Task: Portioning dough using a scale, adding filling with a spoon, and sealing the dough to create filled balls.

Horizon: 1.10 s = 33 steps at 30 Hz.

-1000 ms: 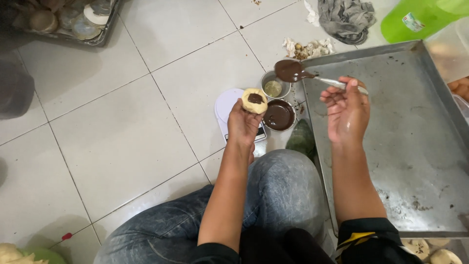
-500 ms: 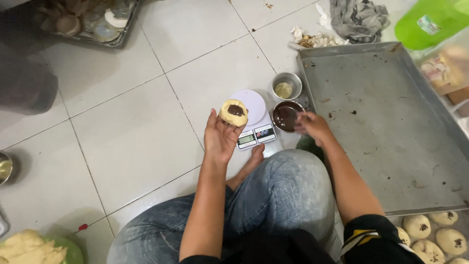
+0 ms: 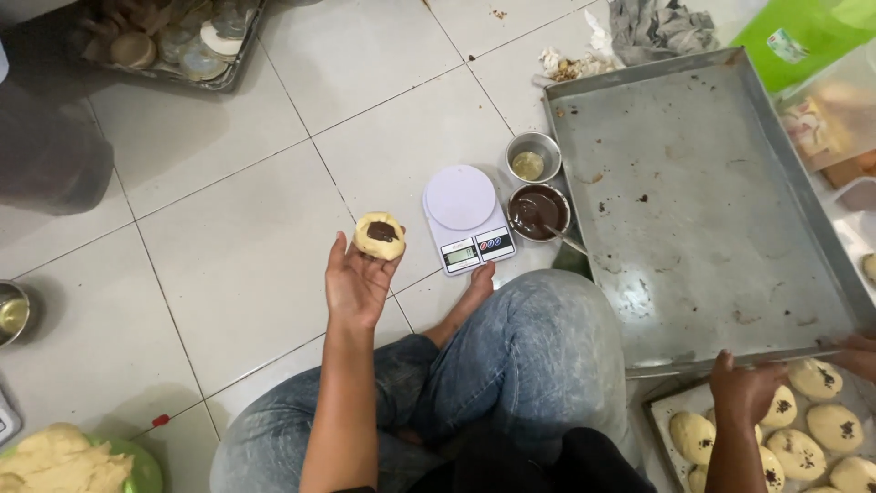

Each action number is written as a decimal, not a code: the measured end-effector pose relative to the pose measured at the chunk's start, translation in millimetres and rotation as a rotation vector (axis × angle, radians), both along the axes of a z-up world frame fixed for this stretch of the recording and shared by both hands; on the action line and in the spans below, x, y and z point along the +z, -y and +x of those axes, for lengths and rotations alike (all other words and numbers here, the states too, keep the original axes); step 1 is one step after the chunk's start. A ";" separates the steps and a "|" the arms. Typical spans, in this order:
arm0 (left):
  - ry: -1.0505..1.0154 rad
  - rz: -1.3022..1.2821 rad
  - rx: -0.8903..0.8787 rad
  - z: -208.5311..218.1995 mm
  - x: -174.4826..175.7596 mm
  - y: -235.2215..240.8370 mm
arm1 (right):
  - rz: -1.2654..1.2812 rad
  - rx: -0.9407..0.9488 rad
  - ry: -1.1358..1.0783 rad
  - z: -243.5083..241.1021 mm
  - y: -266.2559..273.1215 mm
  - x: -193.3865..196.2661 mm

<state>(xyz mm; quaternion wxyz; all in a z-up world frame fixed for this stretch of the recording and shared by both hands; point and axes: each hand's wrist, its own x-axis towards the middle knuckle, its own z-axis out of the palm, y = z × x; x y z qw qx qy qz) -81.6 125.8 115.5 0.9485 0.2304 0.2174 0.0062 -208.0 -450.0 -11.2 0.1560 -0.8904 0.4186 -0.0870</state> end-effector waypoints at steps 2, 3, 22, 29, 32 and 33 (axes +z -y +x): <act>0.030 -0.010 0.012 -4.3 3.0 -2.5 | 0.173 -0.077 0.013 -4.1 15.6 -19.2; 0.032 -0.008 0.015 -7.8 4.4 -3.2 | 0.275 -0.119 0.073 -6.3 19.8 -27.6; -0.051 0.023 0.081 -40.5 -0.9 -15.0 | 0.855 -0.305 0.598 4.1 57.5 -107.8; -0.052 0.010 0.080 -46.6 -9.0 -18.7 | 0.535 -0.488 0.808 29.4 73.0 -125.9; -0.031 0.001 0.074 -48.1 -5.8 -18.4 | 0.388 -0.331 0.991 29.7 106.6 -162.5; -0.031 0.020 0.075 -49.2 -4.9 -18.2 | 0.392 -0.382 0.995 30.4 109.6 -166.5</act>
